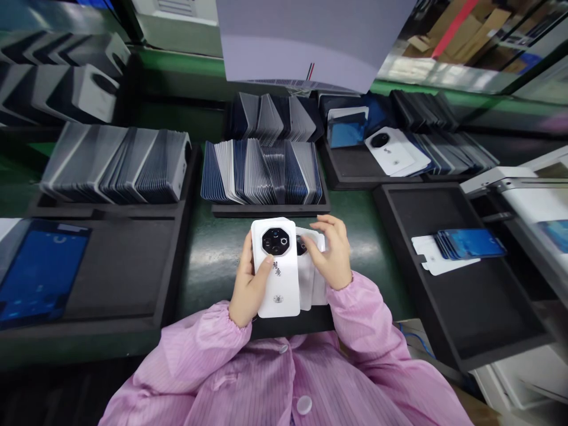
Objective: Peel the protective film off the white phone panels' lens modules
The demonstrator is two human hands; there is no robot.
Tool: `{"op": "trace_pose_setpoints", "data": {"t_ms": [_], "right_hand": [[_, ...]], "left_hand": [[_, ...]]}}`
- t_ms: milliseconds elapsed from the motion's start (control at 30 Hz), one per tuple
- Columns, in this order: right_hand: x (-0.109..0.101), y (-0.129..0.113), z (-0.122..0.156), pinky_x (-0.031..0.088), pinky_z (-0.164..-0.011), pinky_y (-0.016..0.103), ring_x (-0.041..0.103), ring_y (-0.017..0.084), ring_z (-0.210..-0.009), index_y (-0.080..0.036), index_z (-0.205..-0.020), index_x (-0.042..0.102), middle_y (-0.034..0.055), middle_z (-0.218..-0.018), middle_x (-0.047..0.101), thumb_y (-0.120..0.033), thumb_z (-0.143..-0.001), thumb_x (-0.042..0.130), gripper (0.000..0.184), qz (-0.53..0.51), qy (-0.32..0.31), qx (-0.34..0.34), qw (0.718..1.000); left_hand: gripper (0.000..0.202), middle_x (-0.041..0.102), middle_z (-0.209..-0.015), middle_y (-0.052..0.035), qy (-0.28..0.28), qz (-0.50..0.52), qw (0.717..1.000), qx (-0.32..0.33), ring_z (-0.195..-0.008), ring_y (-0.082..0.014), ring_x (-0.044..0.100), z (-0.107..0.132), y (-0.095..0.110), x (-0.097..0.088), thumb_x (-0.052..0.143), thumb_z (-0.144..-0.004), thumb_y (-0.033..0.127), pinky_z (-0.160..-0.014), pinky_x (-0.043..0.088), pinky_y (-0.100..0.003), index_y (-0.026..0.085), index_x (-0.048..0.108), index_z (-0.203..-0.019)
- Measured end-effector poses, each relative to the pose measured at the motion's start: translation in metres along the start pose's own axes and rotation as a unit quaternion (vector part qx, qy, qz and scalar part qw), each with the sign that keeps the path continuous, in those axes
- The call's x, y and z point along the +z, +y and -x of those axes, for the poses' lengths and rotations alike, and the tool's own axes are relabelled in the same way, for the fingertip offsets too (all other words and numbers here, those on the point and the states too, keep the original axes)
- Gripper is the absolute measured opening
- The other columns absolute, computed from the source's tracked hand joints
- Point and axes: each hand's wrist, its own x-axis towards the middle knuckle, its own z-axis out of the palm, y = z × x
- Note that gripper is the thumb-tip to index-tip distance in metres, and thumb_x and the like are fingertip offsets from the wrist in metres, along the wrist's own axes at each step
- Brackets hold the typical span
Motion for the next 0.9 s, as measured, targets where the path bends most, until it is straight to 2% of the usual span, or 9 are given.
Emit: {"op": "trace_pose_setpoints", "data": {"t_ms": [100,200,300,367,433,533,667,733,900], "right_hand": [[-0.004,-0.015,0.004,0.051,-0.089,0.046,0.057,0.026,-0.108,-0.022,-0.099,0.061,0.0102,-0.115,0.056,-0.027,-0.080,0.069,0.022,-0.099,-0.002,-0.002,0.995],[-0.004,-0.023,0.008,0.051,-0.088,0.043,0.056,0.025,-0.110,-0.022,-0.099,0.061,0.0105,-0.119,0.056,-0.027,-0.077,0.072,0.024,-0.133,-0.029,0.040,0.990],[-0.002,-0.023,0.010,0.049,-0.092,0.045,0.056,0.024,-0.110,-0.021,-0.089,0.062,0.0100,-0.118,0.057,-0.025,-0.078,0.071,0.014,-0.158,-0.027,0.078,0.984],[-0.002,-0.023,0.011,0.047,-0.096,0.048,0.056,0.025,-0.112,-0.021,-0.082,0.062,0.0091,-0.117,0.057,-0.024,-0.080,0.069,0.008,-0.160,-0.026,0.076,0.984],[-0.002,-0.024,0.012,0.045,-0.098,0.051,0.051,0.027,-0.119,-0.022,-0.078,0.062,0.0084,-0.118,0.057,-0.022,-0.082,0.066,0.006,-0.124,-0.012,0.032,0.992],[-0.001,-0.026,0.016,0.045,-0.096,0.054,0.046,0.030,-0.126,-0.024,-0.078,0.063,0.0071,-0.112,0.061,-0.019,-0.082,0.064,0.006,-0.056,0.012,-0.098,0.994],[0.003,-0.029,0.019,0.048,-0.093,0.047,0.066,0.020,-0.097,-0.023,-0.088,0.062,0.0013,-0.087,0.072,-0.010,-0.084,0.059,0.015,-0.093,-0.040,-0.264,0.959],[0.004,-0.029,0.020,0.050,-0.091,0.044,0.069,0.017,-0.087,-0.021,-0.095,0.061,0.0022,-0.083,0.073,-0.006,-0.084,0.057,0.019,-0.125,-0.059,-0.300,0.944],[0.007,-0.029,0.023,0.057,-0.084,0.039,0.071,0.019,-0.088,-0.015,-0.109,0.059,0.0094,-0.088,0.075,0.000,-0.081,0.059,0.032,-0.182,-0.045,-0.310,0.932]], "left_hand": [[0.065,0.038,-0.153,-0.0041,-0.015,-0.047,0.998,0.038,-0.136,-0.0243,0.041,0.002,-0.001,0.001,0.058,-0.088,0.036,-0.110,0.037,-0.038,0.032,0.030,-0.146],[0.064,0.035,-0.154,-0.0056,-0.034,-0.093,0.992,0.075,-0.138,-0.0242,0.038,0.006,-0.005,0.001,0.056,-0.090,0.034,-0.112,0.034,-0.038,0.030,0.029,-0.147],[0.063,0.035,-0.154,-0.0062,-0.038,-0.139,0.983,0.114,-0.141,-0.0241,0.035,0.008,-0.009,0.001,0.056,-0.089,0.033,-0.114,0.031,-0.037,0.029,0.030,-0.147],[0.064,0.036,-0.154,-0.0064,-0.039,-0.147,0.982,0.114,-0.141,-0.0246,0.035,0.009,-0.010,0.001,0.057,-0.089,0.033,-0.114,0.030,-0.038,0.029,0.031,-0.147],[0.065,0.037,-0.153,-0.0063,-0.040,-0.128,0.987,0.086,-0.139,-0.0252,0.038,0.008,-0.009,0.002,0.057,-0.089,0.034,-0.112,0.034,-0.038,0.030,0.030,-0.147],[0.065,0.038,-0.153,-0.0058,-0.034,-0.095,0.994,0.047,-0.137,-0.0248,0.041,0.006,-0.006,0.003,0.058,-0.088,0.035,-0.111,0.036,-0.038,0.030,0.030,-0.147],[0.065,0.039,-0.152,-0.0058,-0.013,-0.097,0.994,0.047,-0.139,-0.0235,0.039,0.002,-0.002,0.002,0.059,-0.087,0.033,-0.114,0.031,-0.036,0.028,0.032,-0.146],[0.065,0.038,-0.153,-0.0056,-0.008,-0.094,0.994,0.051,-0.140,-0.0236,0.036,0.001,-0.002,0.001,0.058,-0.087,0.033,-0.116,0.029,-0.036,0.028,0.032,-0.147],[0.064,0.037,-0.154,-0.0052,-0.012,-0.096,0.993,0.067,-0.141,-0.0242,0.035,0.000,-0.001,-0.002,0.058,-0.088,0.034,-0.117,0.027,-0.037,0.028,0.033,-0.146]]}}
